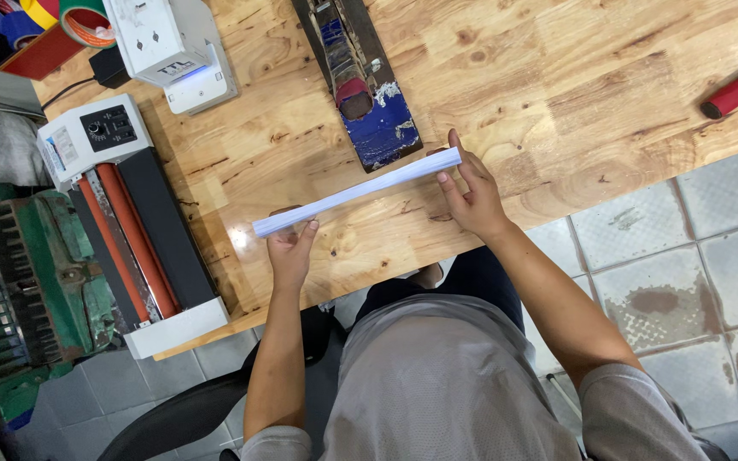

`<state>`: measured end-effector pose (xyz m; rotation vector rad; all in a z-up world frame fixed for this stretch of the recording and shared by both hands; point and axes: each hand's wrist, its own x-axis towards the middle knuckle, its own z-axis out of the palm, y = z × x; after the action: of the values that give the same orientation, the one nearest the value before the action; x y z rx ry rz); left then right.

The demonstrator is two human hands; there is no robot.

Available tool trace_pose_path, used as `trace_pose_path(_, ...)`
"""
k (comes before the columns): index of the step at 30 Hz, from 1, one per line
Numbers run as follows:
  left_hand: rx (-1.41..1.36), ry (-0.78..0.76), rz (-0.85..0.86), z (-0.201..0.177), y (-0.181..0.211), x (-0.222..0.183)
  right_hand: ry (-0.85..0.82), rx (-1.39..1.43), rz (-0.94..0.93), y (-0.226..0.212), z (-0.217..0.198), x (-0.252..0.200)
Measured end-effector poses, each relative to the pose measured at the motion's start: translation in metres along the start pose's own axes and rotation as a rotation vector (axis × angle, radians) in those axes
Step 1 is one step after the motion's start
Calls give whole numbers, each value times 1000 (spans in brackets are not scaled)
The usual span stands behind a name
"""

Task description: The person assembles printed sheets into booklets, places them into plastic sleeves, and uses a hammer to flatten the spine. The person repeats this process for multiple booklets on a wooden workbench.

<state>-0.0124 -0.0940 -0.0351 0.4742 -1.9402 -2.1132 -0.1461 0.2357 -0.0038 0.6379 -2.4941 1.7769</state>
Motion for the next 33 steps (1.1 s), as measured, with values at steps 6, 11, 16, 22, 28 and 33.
trace_pose_path(6, 79, 12, -129, -10, 12, 4, 7, -11, -14, 2, -1, -1)
trace_pose_path(11, 112, 4, -135, -11, 14, 7, 0, 3, 6, 0, -1, 1)
trace_pose_path(16, 96, -4, -136, -10, 16, 7, -14, 26, -4, -2, -3, 1)
trace_pose_path(22, 137, -20, -132, -9, 22, 7, -53, 78, 40, 1, -12, 7)
trace_pose_path(28, 244, -65, 102, -9, 25, 9, -138, 124, -66, 1, -26, 20)
trace_pose_path(33, 297, -68, -203, -22, 31, 18, -208, 280, 288, 6, -39, 26)
